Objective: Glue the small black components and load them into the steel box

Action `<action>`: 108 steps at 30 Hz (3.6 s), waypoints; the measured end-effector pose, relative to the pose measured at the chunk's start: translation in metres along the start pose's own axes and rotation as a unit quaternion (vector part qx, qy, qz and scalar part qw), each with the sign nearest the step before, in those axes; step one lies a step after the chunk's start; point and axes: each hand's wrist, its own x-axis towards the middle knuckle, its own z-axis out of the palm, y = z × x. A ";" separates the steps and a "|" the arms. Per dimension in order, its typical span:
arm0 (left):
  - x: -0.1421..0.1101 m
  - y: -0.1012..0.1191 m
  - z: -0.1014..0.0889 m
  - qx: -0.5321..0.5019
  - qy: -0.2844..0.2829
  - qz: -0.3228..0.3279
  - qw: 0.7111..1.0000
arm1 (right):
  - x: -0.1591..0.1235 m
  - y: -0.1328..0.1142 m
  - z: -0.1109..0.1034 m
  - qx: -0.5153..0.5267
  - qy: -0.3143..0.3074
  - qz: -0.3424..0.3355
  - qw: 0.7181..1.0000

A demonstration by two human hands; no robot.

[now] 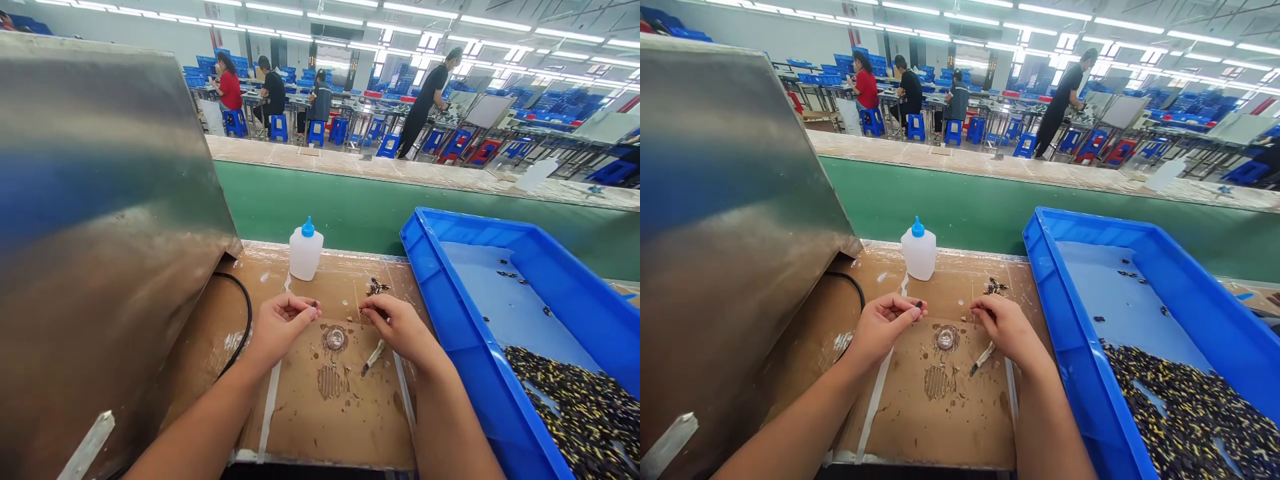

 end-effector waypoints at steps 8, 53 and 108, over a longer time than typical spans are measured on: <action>0.001 0.005 0.000 0.024 0.020 0.017 0.999 | 0.005 0.006 0.021 -0.127 -0.039 0.013 0.991; 0.008 0.013 -0.012 0.042 0.091 0.094 0.991 | 0.010 0.001 0.035 -0.147 -0.062 0.019 0.987; 0.003 0.009 -0.003 0.077 0.045 0.080 0.993 | -0.003 -0.029 0.008 0.077 -0.093 -0.031 0.992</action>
